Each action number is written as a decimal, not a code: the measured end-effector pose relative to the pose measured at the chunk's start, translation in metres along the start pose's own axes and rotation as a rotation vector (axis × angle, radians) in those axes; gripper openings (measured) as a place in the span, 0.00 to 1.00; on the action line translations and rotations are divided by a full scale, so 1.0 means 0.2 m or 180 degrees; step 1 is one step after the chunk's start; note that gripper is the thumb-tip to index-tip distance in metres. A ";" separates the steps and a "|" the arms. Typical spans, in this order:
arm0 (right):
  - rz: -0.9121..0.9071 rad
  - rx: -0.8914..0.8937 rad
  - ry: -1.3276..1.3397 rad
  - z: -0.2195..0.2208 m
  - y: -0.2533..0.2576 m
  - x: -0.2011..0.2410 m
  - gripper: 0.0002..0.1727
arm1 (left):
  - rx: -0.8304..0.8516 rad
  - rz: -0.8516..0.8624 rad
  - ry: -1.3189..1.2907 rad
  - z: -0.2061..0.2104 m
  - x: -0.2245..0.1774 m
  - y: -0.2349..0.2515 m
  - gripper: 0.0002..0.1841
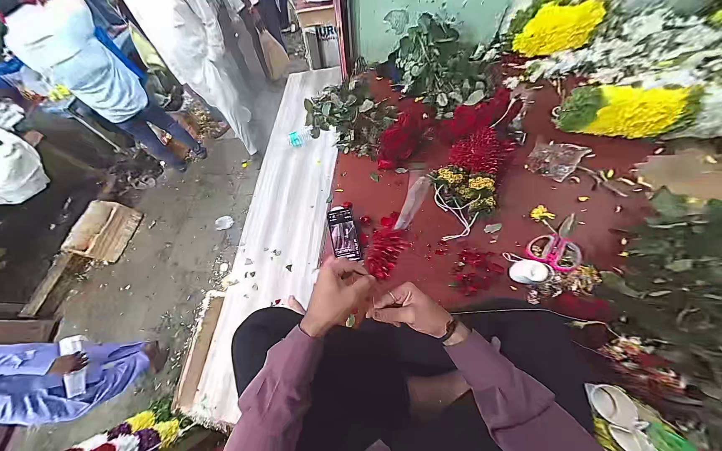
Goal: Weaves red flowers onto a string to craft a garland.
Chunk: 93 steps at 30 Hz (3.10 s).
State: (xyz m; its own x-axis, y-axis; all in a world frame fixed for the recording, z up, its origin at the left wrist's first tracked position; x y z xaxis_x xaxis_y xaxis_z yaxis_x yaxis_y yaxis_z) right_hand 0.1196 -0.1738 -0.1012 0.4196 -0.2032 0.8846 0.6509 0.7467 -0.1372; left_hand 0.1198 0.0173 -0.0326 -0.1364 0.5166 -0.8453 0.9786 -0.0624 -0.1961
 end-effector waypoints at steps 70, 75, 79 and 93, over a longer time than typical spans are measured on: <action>-0.0320 -0.2056 -0.0438 -0.27 0.05 0.13 0.08 | 0.1306 -0.1234 0.1555 0.11 0.17 -0.05 0.13; -0.0533 -0.1941 0.0007 -0.12 -0.01 0.14 0.14 | 0.1009 -0.1292 0.1255 0.10 0.16 -0.04 0.13; -0.0102 -0.1492 0.0393 0.00 -0.06 0.10 0.23 | 0.0922 -0.1235 0.0702 0.10 0.15 -0.04 0.11; 0.0843 -0.1381 -0.0272 -0.15 -0.06 -0.01 0.46 | 0.1210 -0.0968 0.0010 0.12 0.12 -0.04 0.08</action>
State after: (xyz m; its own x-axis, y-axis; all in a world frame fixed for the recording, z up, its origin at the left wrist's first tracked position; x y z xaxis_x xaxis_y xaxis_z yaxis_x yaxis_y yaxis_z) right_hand 0.1291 -0.2016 -0.1140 0.5643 0.0234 0.8253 0.7394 0.4303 -0.5178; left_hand 0.1048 0.0097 -0.0638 -0.4064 0.5623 -0.7202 0.7688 -0.2155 -0.6020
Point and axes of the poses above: each hand's wrist, its own y-axis towards the middle knuckle, its own z-axis out of the palm, x = y × z, the point moved 3 cm from there along y, towards the middle knuckle, and after that the axes turned 10 degrees about y, right-handed, at the moved point
